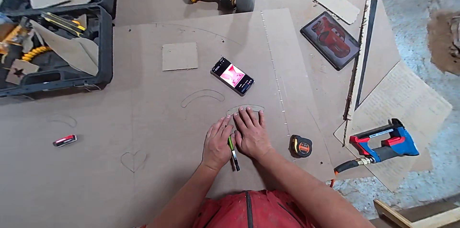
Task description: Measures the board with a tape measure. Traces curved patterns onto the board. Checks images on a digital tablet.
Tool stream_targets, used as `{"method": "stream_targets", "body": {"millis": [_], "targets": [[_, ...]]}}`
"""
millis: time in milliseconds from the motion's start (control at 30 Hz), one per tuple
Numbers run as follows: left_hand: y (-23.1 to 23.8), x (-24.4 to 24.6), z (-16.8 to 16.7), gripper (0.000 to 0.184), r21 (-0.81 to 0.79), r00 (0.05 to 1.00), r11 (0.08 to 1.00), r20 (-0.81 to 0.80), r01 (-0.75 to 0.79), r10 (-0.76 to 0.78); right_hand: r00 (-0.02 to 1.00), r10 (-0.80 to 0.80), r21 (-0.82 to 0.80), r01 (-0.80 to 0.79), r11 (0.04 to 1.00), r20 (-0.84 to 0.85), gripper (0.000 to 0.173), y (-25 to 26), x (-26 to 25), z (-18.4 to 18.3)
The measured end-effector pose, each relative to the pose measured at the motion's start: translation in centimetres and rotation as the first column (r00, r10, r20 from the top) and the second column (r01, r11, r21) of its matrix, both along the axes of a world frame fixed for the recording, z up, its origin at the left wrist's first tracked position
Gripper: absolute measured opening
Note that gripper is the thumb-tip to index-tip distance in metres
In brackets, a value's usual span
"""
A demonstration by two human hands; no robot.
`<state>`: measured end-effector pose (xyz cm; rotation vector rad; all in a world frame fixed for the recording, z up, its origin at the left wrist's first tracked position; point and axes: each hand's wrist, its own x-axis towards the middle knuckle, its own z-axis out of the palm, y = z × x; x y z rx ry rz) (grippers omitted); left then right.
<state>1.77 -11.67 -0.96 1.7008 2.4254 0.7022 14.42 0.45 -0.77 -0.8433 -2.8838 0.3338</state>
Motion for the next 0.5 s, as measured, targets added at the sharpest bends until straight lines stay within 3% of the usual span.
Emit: {"method": "stream_targets", "body": {"millis": [500], "targets": [[-0.05, -0.03, -0.07, 0.036, -0.007, 1.0, 1.0, -0.009, 0.003, -0.003, 1.0, -0.012, -0.002, 0.012, 1.0, -0.02, 0.058, -0.07, -0.04, 0.16]]}}
